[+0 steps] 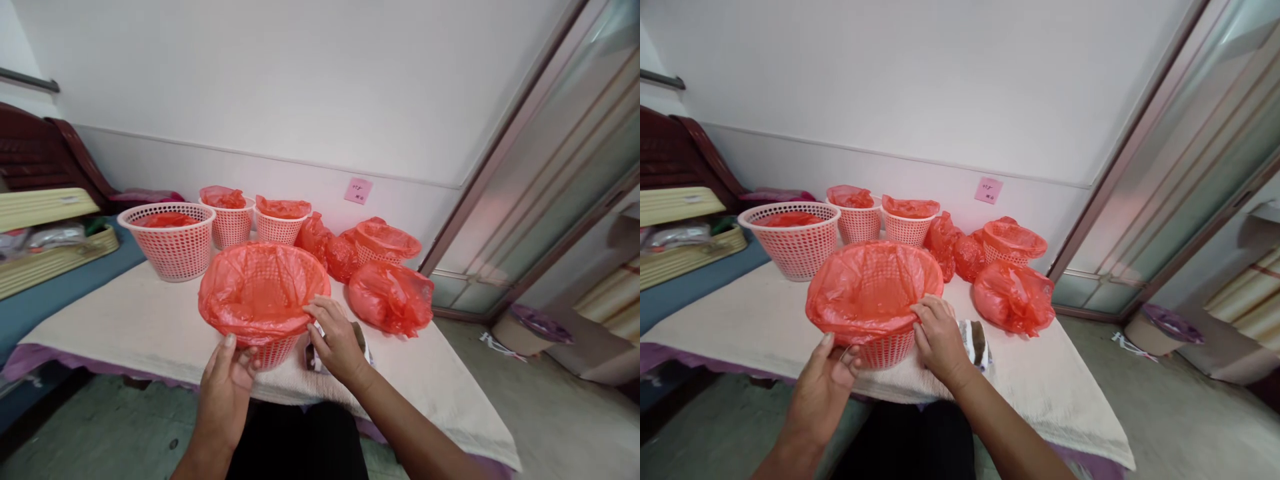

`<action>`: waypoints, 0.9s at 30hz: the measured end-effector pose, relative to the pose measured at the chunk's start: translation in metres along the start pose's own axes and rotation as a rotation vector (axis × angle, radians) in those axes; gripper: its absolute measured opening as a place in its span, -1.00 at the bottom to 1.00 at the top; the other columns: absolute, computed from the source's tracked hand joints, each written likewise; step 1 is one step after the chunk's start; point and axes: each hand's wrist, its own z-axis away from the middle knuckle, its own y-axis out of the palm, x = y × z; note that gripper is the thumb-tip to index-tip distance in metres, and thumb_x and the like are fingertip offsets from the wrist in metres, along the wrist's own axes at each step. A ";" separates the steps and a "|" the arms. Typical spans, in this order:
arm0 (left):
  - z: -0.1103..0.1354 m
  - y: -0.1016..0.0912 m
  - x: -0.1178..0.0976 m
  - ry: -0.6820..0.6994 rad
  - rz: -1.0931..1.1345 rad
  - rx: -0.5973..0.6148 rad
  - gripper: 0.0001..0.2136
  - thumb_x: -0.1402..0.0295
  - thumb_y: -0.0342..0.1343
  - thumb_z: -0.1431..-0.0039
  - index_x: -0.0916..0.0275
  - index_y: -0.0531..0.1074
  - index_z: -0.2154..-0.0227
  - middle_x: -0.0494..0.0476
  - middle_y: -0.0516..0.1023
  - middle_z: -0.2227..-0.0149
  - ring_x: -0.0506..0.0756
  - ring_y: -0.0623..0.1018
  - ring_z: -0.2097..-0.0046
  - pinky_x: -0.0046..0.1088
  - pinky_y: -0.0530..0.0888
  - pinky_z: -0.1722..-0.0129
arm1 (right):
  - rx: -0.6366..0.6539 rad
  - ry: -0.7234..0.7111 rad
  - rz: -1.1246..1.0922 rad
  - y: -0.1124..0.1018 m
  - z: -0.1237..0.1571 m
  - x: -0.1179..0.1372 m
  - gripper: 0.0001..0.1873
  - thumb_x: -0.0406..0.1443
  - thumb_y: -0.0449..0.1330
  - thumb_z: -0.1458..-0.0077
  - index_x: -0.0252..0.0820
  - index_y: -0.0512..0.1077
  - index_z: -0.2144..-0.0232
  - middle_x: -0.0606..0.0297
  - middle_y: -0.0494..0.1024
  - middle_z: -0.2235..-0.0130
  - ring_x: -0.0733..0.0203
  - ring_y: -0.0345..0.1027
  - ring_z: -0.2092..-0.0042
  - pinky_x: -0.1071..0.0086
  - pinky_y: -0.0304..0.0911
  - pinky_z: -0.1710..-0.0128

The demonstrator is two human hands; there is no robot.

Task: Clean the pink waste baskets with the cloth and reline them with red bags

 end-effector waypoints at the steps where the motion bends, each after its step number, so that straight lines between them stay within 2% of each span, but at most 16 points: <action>1: -0.002 0.001 -0.002 0.016 -0.014 0.003 -0.77 0.33 0.34 0.04 0.23 0.48 0.30 -0.01 0.52 0.39 -0.03 0.47 0.39 -0.56 0.47 0.47 | -0.001 -0.002 -0.002 0.000 0.000 0.000 -0.68 -0.41 0.06 -0.19 -0.17 0.38 0.01 0.09 0.44 -0.01 0.03 0.23 -0.13 0.02 0.17 -0.16; 4: -0.004 0.000 -0.005 0.044 -0.016 0.013 -0.79 0.44 0.35 0.09 0.25 0.47 0.36 -0.03 0.50 0.39 -0.06 0.44 0.41 -0.57 0.47 0.44 | -0.002 -0.012 -0.003 0.001 0.001 -0.001 -0.67 -0.40 0.06 -0.19 -0.17 0.37 -0.01 0.09 0.44 -0.01 0.04 0.23 -0.14 0.03 0.16 -0.17; 8: -0.004 -0.006 -0.001 0.029 0.039 0.039 -0.80 0.43 0.32 0.11 0.24 0.48 0.36 -0.05 0.52 0.37 -0.04 0.45 0.39 -0.56 0.45 0.49 | -0.012 -0.010 0.007 0.001 0.000 -0.001 -0.69 -0.39 0.06 -0.20 -0.16 0.38 0.00 0.09 0.44 -0.01 0.03 0.23 -0.14 0.02 0.17 -0.16; 12: -0.004 -0.007 0.002 -0.024 0.076 0.032 -0.82 0.43 0.31 0.12 0.25 0.48 0.40 -0.06 0.50 0.46 -0.05 0.43 0.45 -0.56 0.43 0.54 | -0.010 -0.014 0.015 0.001 0.000 -0.001 -0.69 -0.38 0.09 -0.19 -0.18 0.38 0.01 0.07 0.44 0.00 0.00 0.24 -0.13 0.00 0.19 -0.14; 16: -0.004 -0.005 0.005 -0.016 0.082 0.124 -0.78 0.38 0.27 0.02 0.21 0.51 0.25 0.04 0.58 0.25 0.01 0.50 0.33 -0.50 0.48 0.50 | -0.028 -0.020 0.016 0.005 0.001 0.000 -0.69 -0.37 0.10 -0.18 -0.18 0.38 0.01 0.07 0.44 0.01 -0.01 0.24 -0.12 0.00 0.19 -0.13; 18: -0.005 -0.006 0.007 -0.021 0.090 0.153 -0.78 0.37 0.27 0.00 0.21 0.51 0.23 0.06 0.59 0.20 0.03 0.51 0.30 -0.46 0.50 0.47 | -0.040 -0.016 0.021 0.006 0.000 0.000 -0.69 -0.38 0.10 -0.17 -0.17 0.38 0.02 0.07 0.44 0.01 -0.02 0.24 -0.12 -0.01 0.19 -0.13; 23: -0.010 -0.014 0.014 -0.098 0.104 0.122 -0.89 0.45 0.31 0.08 0.28 0.51 0.44 -0.01 0.52 0.46 -0.01 0.46 0.40 -0.47 0.49 0.46 | -0.043 -0.014 0.024 0.006 0.000 0.001 -0.68 -0.39 0.09 -0.17 -0.17 0.38 0.01 0.07 0.44 0.01 -0.01 0.24 -0.12 -0.01 0.19 -0.13; 27: -0.009 -0.018 0.015 -0.113 0.108 0.101 -0.83 0.46 0.32 0.15 0.27 0.51 0.42 0.01 0.53 0.44 0.01 0.45 0.41 -0.44 0.47 0.49 | -0.041 -0.011 0.016 0.004 0.002 0.002 -0.67 -0.38 0.10 -0.17 -0.16 0.37 0.00 0.08 0.43 0.00 -0.01 0.23 -0.12 -0.01 0.19 -0.13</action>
